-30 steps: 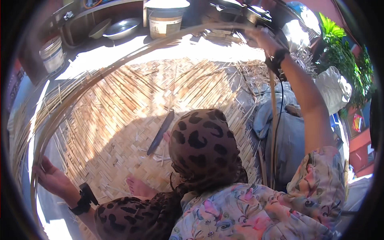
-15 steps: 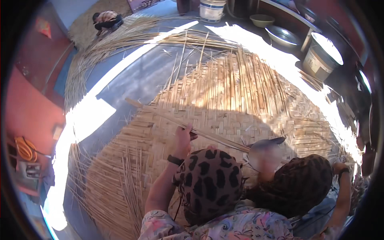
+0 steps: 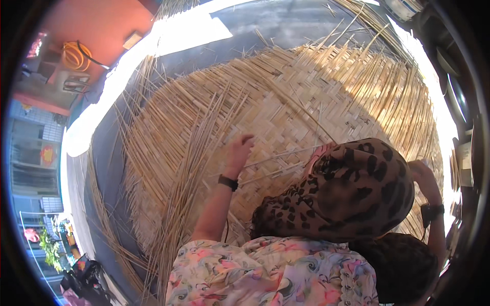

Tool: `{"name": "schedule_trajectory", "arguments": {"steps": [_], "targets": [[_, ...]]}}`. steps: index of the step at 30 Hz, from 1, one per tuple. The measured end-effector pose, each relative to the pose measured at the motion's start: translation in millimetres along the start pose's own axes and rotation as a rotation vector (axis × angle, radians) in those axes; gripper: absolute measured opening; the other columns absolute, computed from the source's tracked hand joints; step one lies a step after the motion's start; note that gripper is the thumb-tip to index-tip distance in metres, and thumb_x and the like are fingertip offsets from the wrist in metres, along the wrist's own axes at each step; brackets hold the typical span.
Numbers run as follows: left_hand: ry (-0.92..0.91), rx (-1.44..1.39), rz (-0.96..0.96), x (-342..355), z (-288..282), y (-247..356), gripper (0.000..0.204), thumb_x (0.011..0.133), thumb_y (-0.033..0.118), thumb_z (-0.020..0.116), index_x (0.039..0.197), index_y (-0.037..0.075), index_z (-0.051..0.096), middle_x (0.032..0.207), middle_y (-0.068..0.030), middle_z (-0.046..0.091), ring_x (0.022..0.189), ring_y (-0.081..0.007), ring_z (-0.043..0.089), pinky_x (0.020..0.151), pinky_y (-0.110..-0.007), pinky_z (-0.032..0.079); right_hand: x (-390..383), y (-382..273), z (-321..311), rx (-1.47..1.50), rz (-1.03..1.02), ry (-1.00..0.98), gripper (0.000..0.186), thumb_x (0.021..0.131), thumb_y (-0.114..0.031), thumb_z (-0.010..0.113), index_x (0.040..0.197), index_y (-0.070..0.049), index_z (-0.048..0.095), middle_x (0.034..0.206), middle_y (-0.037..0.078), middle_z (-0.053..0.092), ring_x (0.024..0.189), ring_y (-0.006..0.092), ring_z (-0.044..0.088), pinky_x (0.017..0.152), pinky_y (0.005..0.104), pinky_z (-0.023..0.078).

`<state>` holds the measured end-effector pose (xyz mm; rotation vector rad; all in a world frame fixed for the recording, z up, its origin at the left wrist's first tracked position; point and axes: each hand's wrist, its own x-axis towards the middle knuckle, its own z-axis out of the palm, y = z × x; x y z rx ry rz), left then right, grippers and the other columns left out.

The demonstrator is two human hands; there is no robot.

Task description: The recorder is weaving thin bamboo strips into a large circular mat on the ground.

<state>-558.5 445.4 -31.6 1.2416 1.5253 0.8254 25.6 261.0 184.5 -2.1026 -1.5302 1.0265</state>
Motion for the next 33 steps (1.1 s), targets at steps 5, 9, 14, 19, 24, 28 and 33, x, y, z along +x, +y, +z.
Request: {"name": "schedule_trajectory", "arguments": {"steps": [5,9,14,19,24,28,33], "targets": [[0.560,0.291,0.062,-46,-132,-46,0.023,0.090,0.016,0.067,0.108,0.003,0.072,0.100,-0.0135,0.072,0.091,-0.0279,0.069,0.082,-0.039,0.052,-3,-36,56,0.452,0.015,-0.059,0.031,0.095,-0.017,0.064,0.123,-0.003,0.064,0.110,0.006,0.070,0.099,0.0181,0.066,0.086,0.0318,0.052],[0.448,1.053,0.000,-68,-175,-62,0.020,0.085,0.012,0.070,0.102,0.004,0.074,0.096,-0.0163,0.072,0.090,-0.0339,0.068,0.082,-0.042,0.052,-18,-15,64,0.463,0.165,-0.154,0.035,0.094,-0.020,0.067,0.125,-0.004,0.063,0.113,0.008,0.070,0.100,0.0189,0.066,0.086,0.0328,0.053],[0.781,1.002,0.190,-77,-187,-58,0.017,0.076,0.014,0.077,0.091,0.007,0.076,0.090,-0.0139,0.069,0.087,-0.0357,0.066,0.078,-0.046,0.052,-28,-11,49,0.350,0.186,-0.203,0.035,0.095,-0.021,0.066,0.125,-0.003,0.064,0.112,0.008,0.070,0.099,0.0187,0.066,0.085,0.0327,0.052],[0.471,1.010,0.186,-87,-171,-63,0.018,0.075,0.014,0.077,0.093,0.008,0.076,0.091,-0.0142,0.070,0.087,-0.0346,0.066,0.076,-0.045,0.052,-34,-23,42,0.312,0.198,-0.219,0.034,0.095,-0.021,0.065,0.124,-0.003,0.064,0.112,0.007,0.070,0.099,0.0185,0.066,0.084,0.0326,0.052],[0.425,0.780,0.156,-99,-162,-68,0.019,0.082,0.015,0.074,0.096,0.003,0.074,0.083,-0.0090,0.071,0.077,-0.0259,0.067,0.072,-0.037,0.052,-36,-28,39,0.294,0.206,-0.234,0.034,0.096,-0.021,0.065,0.124,-0.003,0.064,0.111,0.007,0.070,0.098,0.0184,0.066,0.084,0.0325,0.052],[0.510,0.068,-0.122,-109,-169,-69,0.017,0.091,0.019,0.072,0.096,0.002,0.072,0.079,-0.0040,0.067,0.075,-0.0123,0.064,0.067,-0.028,0.051,-37,-27,39,0.286,0.207,-0.258,0.034,0.096,-0.022,0.064,0.124,-0.003,0.064,0.111,0.007,0.070,0.098,0.0182,0.066,0.083,0.0324,0.052],[0.373,0.067,-0.334,-111,-165,-78,0.016,0.090,0.017,0.071,0.095,0.002,0.071,0.076,-0.0062,0.068,0.073,-0.0156,0.065,0.066,-0.030,0.051,-37,-27,39,0.273,0.211,-0.271,0.033,0.096,-0.022,0.064,0.124,-0.003,0.064,0.110,0.007,0.070,0.097,0.0181,0.066,0.082,0.0322,0.052]]}}
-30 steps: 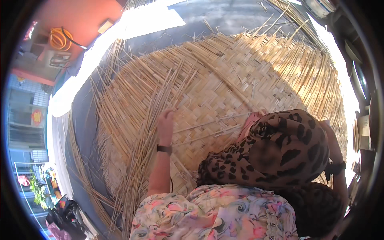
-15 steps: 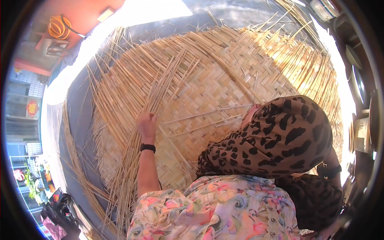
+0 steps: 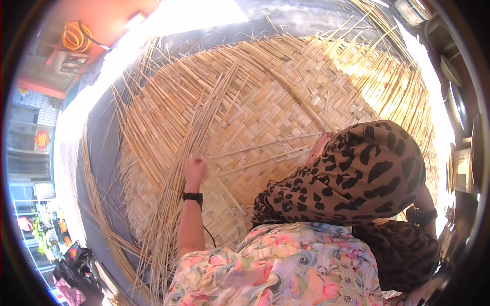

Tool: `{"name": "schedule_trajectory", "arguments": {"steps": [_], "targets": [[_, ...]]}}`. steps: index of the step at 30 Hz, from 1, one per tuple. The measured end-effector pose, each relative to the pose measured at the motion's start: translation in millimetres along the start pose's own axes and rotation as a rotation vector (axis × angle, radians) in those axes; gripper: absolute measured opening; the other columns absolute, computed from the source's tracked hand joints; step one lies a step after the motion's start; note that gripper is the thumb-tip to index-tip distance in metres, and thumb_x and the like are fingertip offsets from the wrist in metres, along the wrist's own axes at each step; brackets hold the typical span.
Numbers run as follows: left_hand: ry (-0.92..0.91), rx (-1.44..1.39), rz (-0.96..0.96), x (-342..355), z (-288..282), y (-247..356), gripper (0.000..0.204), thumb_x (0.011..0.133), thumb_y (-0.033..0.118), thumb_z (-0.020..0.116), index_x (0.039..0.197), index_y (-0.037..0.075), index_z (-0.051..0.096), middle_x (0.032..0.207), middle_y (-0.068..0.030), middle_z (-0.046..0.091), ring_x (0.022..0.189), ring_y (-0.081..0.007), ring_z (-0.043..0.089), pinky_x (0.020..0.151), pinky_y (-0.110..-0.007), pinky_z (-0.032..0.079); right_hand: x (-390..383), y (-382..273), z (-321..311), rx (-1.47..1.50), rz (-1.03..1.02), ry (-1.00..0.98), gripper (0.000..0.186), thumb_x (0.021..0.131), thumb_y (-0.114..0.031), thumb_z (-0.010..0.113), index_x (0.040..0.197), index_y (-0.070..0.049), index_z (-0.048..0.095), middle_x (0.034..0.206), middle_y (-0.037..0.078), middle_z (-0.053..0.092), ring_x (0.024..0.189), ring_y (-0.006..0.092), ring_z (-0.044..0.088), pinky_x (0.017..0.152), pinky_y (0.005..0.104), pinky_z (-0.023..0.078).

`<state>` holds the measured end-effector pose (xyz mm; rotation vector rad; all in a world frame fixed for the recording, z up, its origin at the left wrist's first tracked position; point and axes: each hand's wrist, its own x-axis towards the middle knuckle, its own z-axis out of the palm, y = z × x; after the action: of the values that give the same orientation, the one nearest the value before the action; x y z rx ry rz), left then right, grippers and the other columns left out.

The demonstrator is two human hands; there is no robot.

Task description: The recorder is weaving thin bamboo strips into a large circular mat on the ground.

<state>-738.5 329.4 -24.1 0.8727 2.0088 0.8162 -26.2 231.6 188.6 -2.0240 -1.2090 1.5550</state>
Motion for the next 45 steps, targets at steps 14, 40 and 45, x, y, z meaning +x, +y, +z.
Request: {"name": "schedule_trajectory", "arguments": {"steps": [14,40,45], "targets": [[0.316,0.668,0.394,10,1,-7,0.015,0.084,0.011,0.070,0.095,0.001,0.064,0.101,-0.0196,0.067,0.092,-0.0379,0.063,0.081,-0.046,0.051,1,-4,-2,-0.020,-0.001,-0.025,0.033,0.097,-0.023,0.062,0.123,-0.002,0.064,0.109,0.007,0.070,0.095,0.0176,0.066,0.080,0.0319,0.052],[-0.575,0.734,0.628,-59,-34,459,0.045,0.098,0.048,0.055,0.087,0.006,0.068,0.080,-0.0044,0.069,0.084,-0.0180,0.071,0.078,-0.032,0.051,-3,-45,25,0.144,-0.205,0.192,0.016,0.099,-0.014,0.056,0.111,-0.006,0.063,0.090,-0.001,0.068,0.080,0.0082,0.063,0.072,0.0242,0.049],[-0.628,0.595,0.969,-54,16,519,0.046,0.100,0.051,0.054,0.097,0.007,0.068,0.069,-0.0022,0.063,0.062,-0.0130,0.060,0.055,-0.025,0.041,0,-43,20,0.122,-0.211,0.168,0.015,0.100,-0.012,0.054,0.111,-0.006,0.063,0.090,-0.001,0.068,0.080,0.0082,0.063,0.072,0.0241,0.049]]}}
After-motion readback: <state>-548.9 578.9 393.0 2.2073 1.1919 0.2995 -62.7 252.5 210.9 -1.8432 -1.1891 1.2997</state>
